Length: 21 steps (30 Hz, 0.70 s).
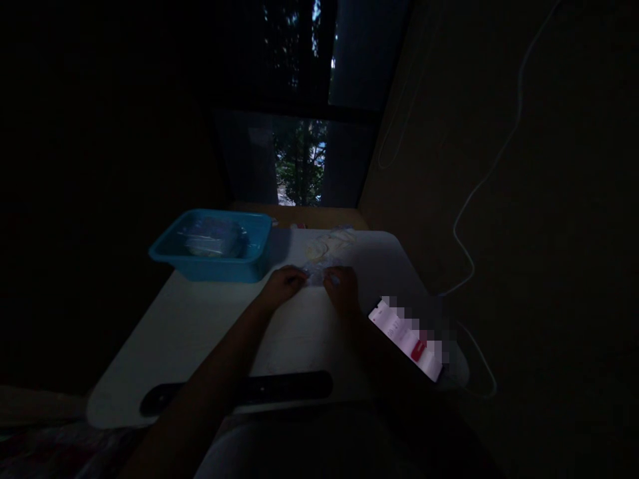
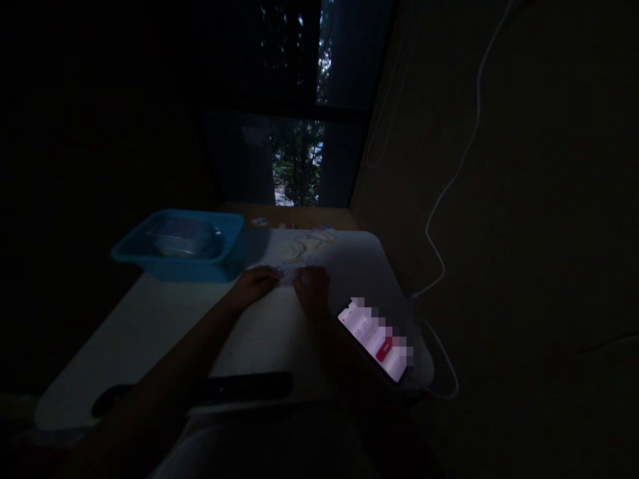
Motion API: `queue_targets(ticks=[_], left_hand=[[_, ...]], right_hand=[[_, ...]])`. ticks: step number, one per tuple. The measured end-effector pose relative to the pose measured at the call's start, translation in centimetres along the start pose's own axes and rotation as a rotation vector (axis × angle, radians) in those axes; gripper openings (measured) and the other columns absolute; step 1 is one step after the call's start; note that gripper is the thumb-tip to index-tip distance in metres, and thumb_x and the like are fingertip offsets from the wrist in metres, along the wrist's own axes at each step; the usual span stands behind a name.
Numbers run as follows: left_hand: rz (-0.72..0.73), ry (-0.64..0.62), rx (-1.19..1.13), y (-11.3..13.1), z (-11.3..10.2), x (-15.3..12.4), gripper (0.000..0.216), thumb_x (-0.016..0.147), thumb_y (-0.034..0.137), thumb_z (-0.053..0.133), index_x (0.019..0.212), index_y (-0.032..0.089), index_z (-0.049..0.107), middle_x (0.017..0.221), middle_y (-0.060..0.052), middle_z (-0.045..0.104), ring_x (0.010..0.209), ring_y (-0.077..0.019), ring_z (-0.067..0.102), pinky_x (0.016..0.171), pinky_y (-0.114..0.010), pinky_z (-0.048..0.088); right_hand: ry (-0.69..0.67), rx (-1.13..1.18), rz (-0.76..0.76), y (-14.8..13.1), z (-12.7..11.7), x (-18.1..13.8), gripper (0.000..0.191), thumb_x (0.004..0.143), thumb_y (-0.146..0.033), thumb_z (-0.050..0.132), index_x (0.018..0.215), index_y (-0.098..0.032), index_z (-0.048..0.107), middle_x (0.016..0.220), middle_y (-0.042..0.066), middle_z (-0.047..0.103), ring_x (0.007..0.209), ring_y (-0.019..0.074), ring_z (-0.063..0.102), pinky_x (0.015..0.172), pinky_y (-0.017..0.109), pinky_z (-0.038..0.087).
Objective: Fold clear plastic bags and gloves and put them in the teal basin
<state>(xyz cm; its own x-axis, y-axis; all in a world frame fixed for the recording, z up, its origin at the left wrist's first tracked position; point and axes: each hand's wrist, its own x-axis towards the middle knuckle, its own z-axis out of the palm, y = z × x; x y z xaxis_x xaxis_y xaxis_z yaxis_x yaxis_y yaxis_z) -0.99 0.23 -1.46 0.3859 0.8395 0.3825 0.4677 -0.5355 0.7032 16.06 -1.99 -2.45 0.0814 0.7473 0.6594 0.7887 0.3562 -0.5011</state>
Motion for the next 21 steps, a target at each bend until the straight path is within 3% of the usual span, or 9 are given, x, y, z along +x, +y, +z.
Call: queue_targets(ticks=[6,10,15,21], left_hand=[[-0.035,0.097,0.131,-0.5,0.3,0.3,0.027,0.072,0.022,0.048,0.092,0.014,0.065,0.096,-0.008,0.066,0.09,-0.0179,0.058,0.083,-0.031,0.045],[-0.065,0.176,0.322,-0.7,0.5,0.3,0.032,0.074,0.024,0.048,0.099,0.012,0.063,0.1,-0.01,0.065,0.095,-0.0211,0.056,0.087,-0.034,0.042],[-0.072,0.123,0.486,-0.4,0.5,0.1,0.037,0.071,0.027,0.05,0.103,0.013,0.062,0.101,-0.01,0.064,0.095,-0.0238,0.055,0.087,-0.037,0.041],[-0.035,0.09,0.52,-0.4,0.5,0.0,0.032,0.073,0.023,0.045,0.096,0.012,0.065,0.091,-0.01,0.066,0.088,-0.0226,0.056,0.084,-0.036,0.042]], right_hand=[[-0.069,-0.081,-0.004,-0.8,-0.5,0.0,0.009,0.074,-0.017,0.055,0.073,-0.019,0.064,0.076,0.004,0.066,0.079,0.0183,0.053,0.076,0.031,0.036],[-0.202,-0.076,-0.157,-1.7,-1.3,-0.5,0.011,0.076,-0.018,0.052,0.075,-0.02,0.063,0.079,0.003,0.066,0.083,0.0173,0.051,0.079,0.031,0.032],[-0.322,-0.043,-0.35,-2.3,-3.1,-2.4,0.013,0.075,-0.015,0.051,0.075,-0.02,0.063,0.086,0.002,0.064,0.089,0.017,0.047,0.081,0.033,0.029],[-0.249,-0.023,-0.29,-0.7,-4.3,-4.2,0.024,0.063,-0.008,0.044,0.075,-0.018,0.062,0.085,0.004,0.063,0.086,0.0177,0.049,0.081,0.033,0.033]])
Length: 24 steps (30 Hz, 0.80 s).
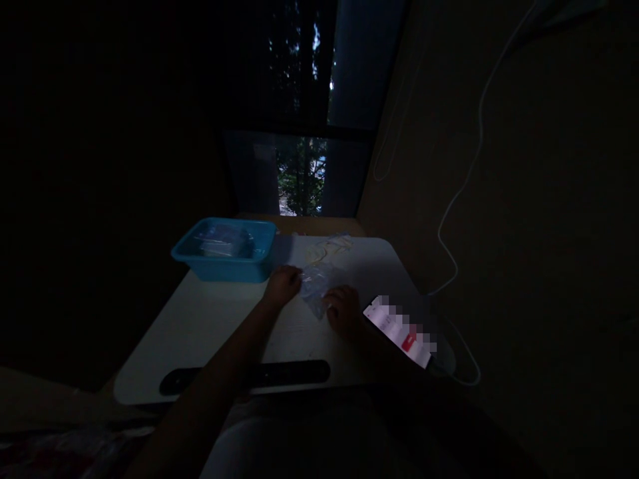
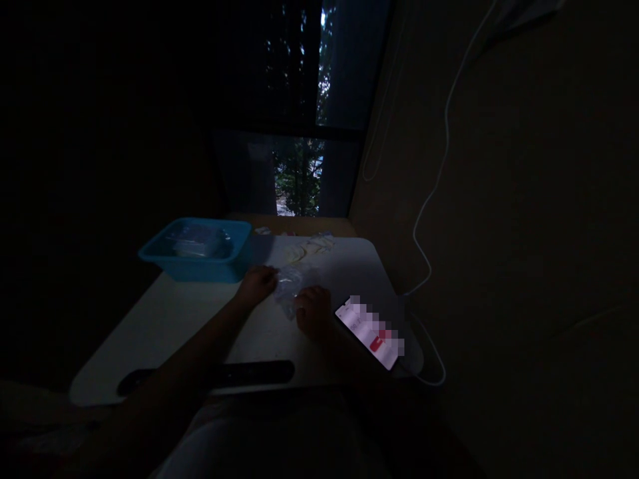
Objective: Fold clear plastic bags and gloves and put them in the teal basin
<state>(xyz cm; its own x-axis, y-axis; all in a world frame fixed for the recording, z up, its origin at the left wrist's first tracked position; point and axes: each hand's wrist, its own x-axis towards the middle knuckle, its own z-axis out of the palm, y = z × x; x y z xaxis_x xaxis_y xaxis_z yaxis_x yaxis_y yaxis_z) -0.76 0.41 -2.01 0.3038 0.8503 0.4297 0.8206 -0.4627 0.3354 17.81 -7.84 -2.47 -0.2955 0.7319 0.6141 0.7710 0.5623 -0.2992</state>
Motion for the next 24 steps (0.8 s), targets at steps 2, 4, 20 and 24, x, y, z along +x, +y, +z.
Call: queue_targets(ticks=[2,4,20,24], left_hand=[[0.005,-0.004,0.006,0.1,-0.1,-0.1,0.032,0.073,0.021,0.044,0.094,0.013,0.066,0.089,-0.01,0.066,0.086,-0.0216,0.057,0.083,-0.036,0.042],[0.013,0.005,0.004,0.2,-0.2,-0.2,0.03,0.073,0.019,0.043,0.091,0.013,0.066,0.086,-0.009,0.065,0.084,-0.0206,0.056,0.082,-0.035,0.043],[0.069,0.099,0.081,1.7,-2.8,-5.4,0.023,0.076,0.015,0.043,0.092,0.015,0.06,0.086,-0.009,0.056,0.084,-0.0199,0.053,0.075,-0.032,0.046],[-0.091,0.09,0.119,2.1,-3.2,-5.5,0.03,0.078,0.013,0.039,0.102,0.015,0.056,0.096,-0.01,0.057,0.082,-0.02,0.057,0.071,-0.031,0.046]], right_hand=[[0.049,0.028,0.05,0.6,0.1,-0.3,0.027,0.061,-0.007,0.042,0.077,-0.017,0.062,0.083,0.005,0.063,0.084,0.018,0.051,0.08,0.033,0.035],[0.085,0.081,0.082,1.1,0.3,-0.5,0.028,0.062,-0.007,0.04,0.078,-0.017,0.061,0.081,0.006,0.063,0.081,0.0177,0.053,0.079,0.032,0.039],[0.05,0.338,0.285,0.6,0.0,-0.1,0.027,0.069,-0.015,0.04,0.082,-0.016,0.063,0.078,0.007,0.066,0.071,0.0164,0.059,0.069,0.029,0.048],[0.041,0.359,0.296,-0.8,-0.5,-1.0,0.027,0.071,-0.015,0.04,0.083,-0.018,0.063,0.079,0.005,0.067,0.071,0.0152,0.06,0.069,0.027,0.048]])
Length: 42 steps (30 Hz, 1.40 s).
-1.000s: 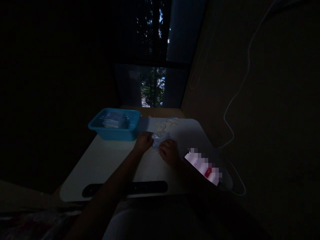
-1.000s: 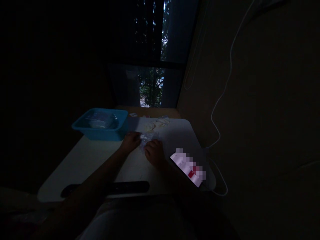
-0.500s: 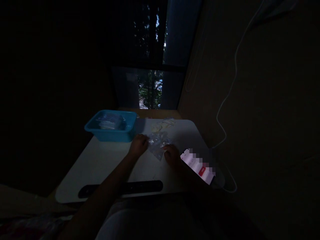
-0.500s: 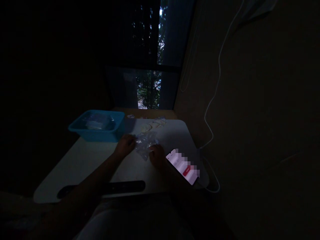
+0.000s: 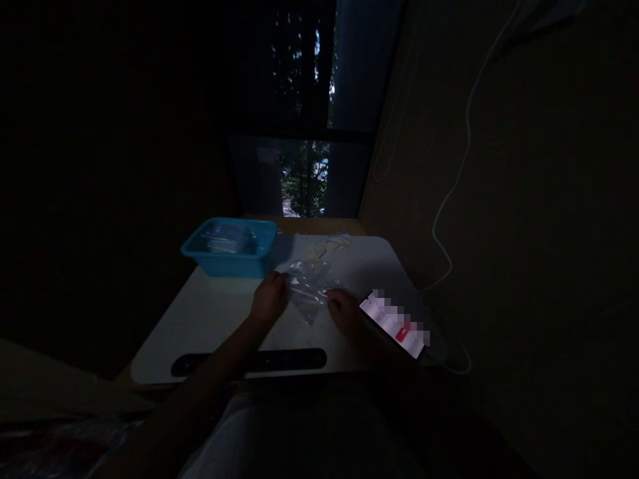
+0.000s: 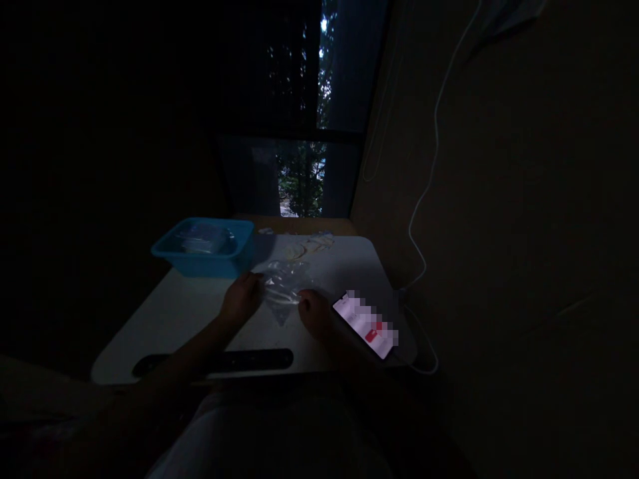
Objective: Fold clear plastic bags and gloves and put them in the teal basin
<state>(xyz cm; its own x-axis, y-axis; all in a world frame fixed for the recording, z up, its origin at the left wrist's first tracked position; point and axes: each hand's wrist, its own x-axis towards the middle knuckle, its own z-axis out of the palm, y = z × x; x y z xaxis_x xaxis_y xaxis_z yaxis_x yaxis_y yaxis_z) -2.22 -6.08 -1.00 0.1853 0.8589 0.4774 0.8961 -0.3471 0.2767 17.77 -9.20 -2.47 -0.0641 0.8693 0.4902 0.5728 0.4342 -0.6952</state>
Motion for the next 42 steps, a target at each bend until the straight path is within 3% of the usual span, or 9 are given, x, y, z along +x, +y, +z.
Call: queue_targets(ticks=[6,10,14,19,25,29,34,38,42], left_hand=[[0.051,-0.046,-0.065,-0.3,0.5,0.5,0.029,0.078,0.013,0.038,0.101,0.014,0.056,0.098,-0.01,0.059,0.09,-0.02,0.057,0.079,-0.03,0.045],[0.175,-0.154,-0.058,-0.1,0.4,0.8,0.027,0.081,0.018,0.035,0.088,0.013,0.06,0.089,-0.012,0.062,0.085,-0.0207,0.058,0.079,-0.033,0.044],[0.252,-0.218,0.042,0.1,0.2,0.9,0.031,0.083,0.026,0.035,0.098,0.016,0.06,0.11,-0.013,0.059,0.105,-0.0237,0.052,0.085,-0.038,0.04],[0.199,-0.253,0.086,-0.1,0.6,0.9,0.039,0.081,0.037,0.041,0.114,0.019,0.053,0.127,-0.013,0.049,0.118,-0.0266,0.041,0.09,-0.044,0.035],[0.243,-0.287,0.02,-0.4,0.6,1.0,0.04,0.082,0.033,0.039,0.117,0.018,0.05,0.129,-0.013,0.047,0.119,-0.0244,0.041,0.09,-0.044,0.033],[0.272,-0.304,-0.024,-0.7,0.9,1.0,0.04,0.081,0.031,0.039,0.118,0.02,0.05,0.129,-0.011,0.047,0.121,-0.0232,0.039,0.092,-0.043,0.033],[0.216,-0.152,-0.027,-1.1,1.4,1.1,0.041,0.08,0.029,0.041,0.118,0.015,0.049,0.123,-0.012,0.051,0.114,-0.023,0.044,0.093,-0.039,0.035],[0.141,-0.066,-0.052,-1.3,1.4,1.3,0.036,0.078,0.028,0.045,0.108,0.013,0.057,0.106,-0.013,0.059,0.101,-0.0239,0.051,0.089,-0.038,0.039],[0.037,-0.066,-0.283,-1.7,1.2,1.2,0.032,0.081,0.034,0.04,0.093,0.016,0.063,0.093,-0.009,0.065,0.091,-0.0209,0.056,0.084,-0.036,0.043]], right_hand=[[-0.151,0.0,-0.054,-2.1,-0.8,-1.5,0.028,0.068,-0.011,0.042,0.084,-0.018,0.063,0.079,0.004,0.067,0.07,0.0138,0.061,0.067,0.025,0.048],[-0.121,-0.08,-0.089,-2.1,-2.0,-0.8,0.028,0.07,-0.011,0.041,0.088,-0.017,0.062,0.085,0.005,0.067,0.075,0.0145,0.06,0.071,0.027,0.048],[-0.103,-0.279,-0.076,-1.2,-3.1,0.6,0.032,0.07,-0.009,0.039,0.093,-0.016,0.061,0.094,0.007,0.064,0.087,0.016,0.058,0.078,0.028,0.046],[-0.287,-0.642,0.013,-0.9,-3.4,1.9,0.035,0.075,-0.01,0.041,0.105,-0.017,0.056,0.112,0.01,0.056,0.085,0.0171,0.059,0.071,0.027,0.046],[-0.435,-0.881,0.016,-1.1,-2.6,3.2,0.026,0.08,-0.01,0.037,0.088,-0.017,0.061,0.095,0.012,0.059,0.078,0.0199,0.059,0.059,0.028,0.044],[-0.445,-0.89,-0.013,-1.0,-2.5,3.4,0.023,0.081,-0.013,0.04,0.083,-0.017,0.062,0.09,0.011,0.06,0.08,0.0197,0.058,0.06,0.027,0.042],[-0.433,-0.833,-0.011,-1.4,-3.2,2.5,0.021,0.081,-0.014,0.042,0.083,-0.018,0.062,0.088,0.009,0.061,0.083,0.0184,0.055,0.065,0.027,0.04],[-0.415,-0.753,-0.05,-2.2,-3.6,1.5,0.018,0.079,-0.017,0.044,0.079,-0.017,0.063,0.084,0.008,0.062,0.08,0.0178,0.054,0.067,0.027,0.04],[-0.35,-0.605,-0.165,-2.5,-3.4,1.0,0.012,0.075,-0.019,0.05,0.07,-0.018,0.061,0.078,0.005,0.062,0.079,0.0166,0.053,0.071,0.026,0.04]])
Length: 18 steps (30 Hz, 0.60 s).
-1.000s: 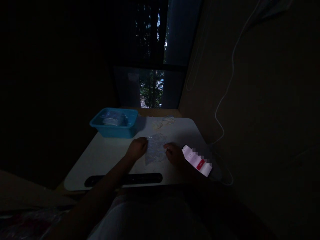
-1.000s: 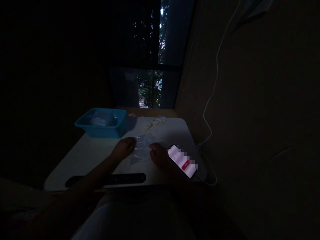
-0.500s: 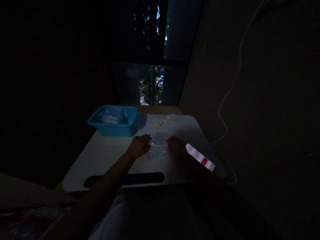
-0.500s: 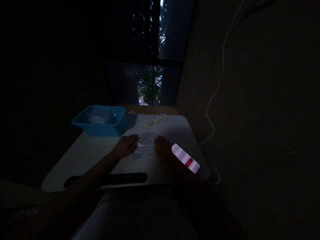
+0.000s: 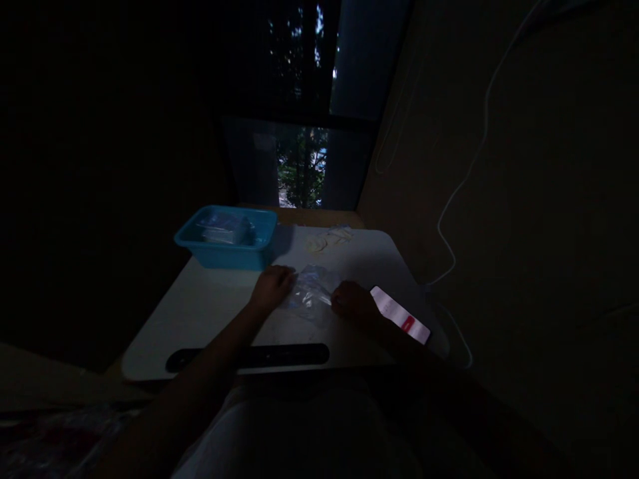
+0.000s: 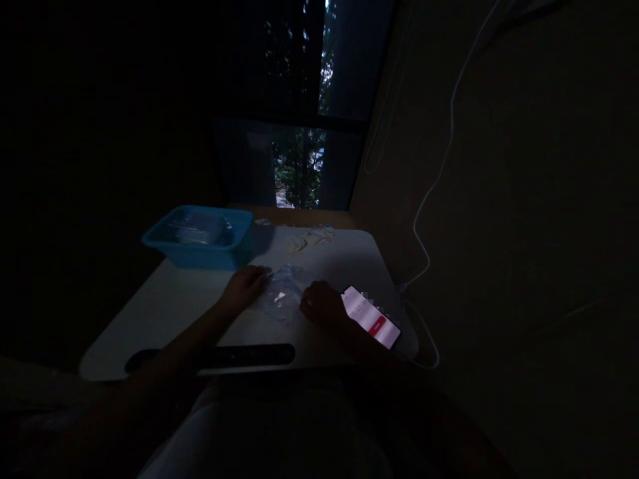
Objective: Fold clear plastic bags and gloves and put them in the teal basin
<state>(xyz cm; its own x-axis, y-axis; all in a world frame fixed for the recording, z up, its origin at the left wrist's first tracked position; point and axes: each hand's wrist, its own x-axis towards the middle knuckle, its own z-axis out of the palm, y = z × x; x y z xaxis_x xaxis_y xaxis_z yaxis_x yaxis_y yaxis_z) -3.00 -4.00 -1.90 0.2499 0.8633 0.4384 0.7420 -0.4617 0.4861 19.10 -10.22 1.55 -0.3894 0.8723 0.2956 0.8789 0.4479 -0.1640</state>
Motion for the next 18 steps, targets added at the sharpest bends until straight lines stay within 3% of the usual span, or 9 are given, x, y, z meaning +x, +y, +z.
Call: queue_targets(ticks=[4,10,18], left_hand=[[-0.096,-0.022,-0.346,-0.5,0.1,-0.3,0.039,0.079,0.044,0.042,0.092,0.014,0.063,0.095,-0.009,0.066,0.085,-0.0193,0.06,0.075,-0.033,0.047],[-0.156,-0.144,-0.561,-0.4,0.1,-0.7,0.036,0.075,0.046,0.047,0.081,0.015,0.065,0.083,-0.008,0.068,0.077,-0.0189,0.062,0.067,-0.032,0.048],[-0.013,-0.19,-0.509,0.6,-1.2,-0.6,0.034,0.073,0.047,0.051,0.079,0.017,0.066,0.085,-0.007,0.066,0.082,-0.0189,0.059,0.077,-0.034,0.046]], right_hand=[[0.102,0.198,-0.041,0.1,-0.6,0.5,0.009,0.072,-0.019,0.054,0.064,-0.019,0.058,0.074,0.003,0.064,0.074,0.0141,0.056,0.073,0.027,0.041],[0.159,0.541,0.02,0.2,-3.1,2.4,0.016,0.073,-0.026,0.052,0.061,-0.017,0.057,0.069,0.002,0.063,0.066,0.0118,0.058,0.064,0.023,0.042],[0.19,0.54,0.176,0.0,-4.1,6.2,0.037,0.077,-0.035,0.049,0.044,-0.017,0.05,0.041,-0.003,0.05,0.046,0.0082,0.049,0.053,0.021,0.035]])
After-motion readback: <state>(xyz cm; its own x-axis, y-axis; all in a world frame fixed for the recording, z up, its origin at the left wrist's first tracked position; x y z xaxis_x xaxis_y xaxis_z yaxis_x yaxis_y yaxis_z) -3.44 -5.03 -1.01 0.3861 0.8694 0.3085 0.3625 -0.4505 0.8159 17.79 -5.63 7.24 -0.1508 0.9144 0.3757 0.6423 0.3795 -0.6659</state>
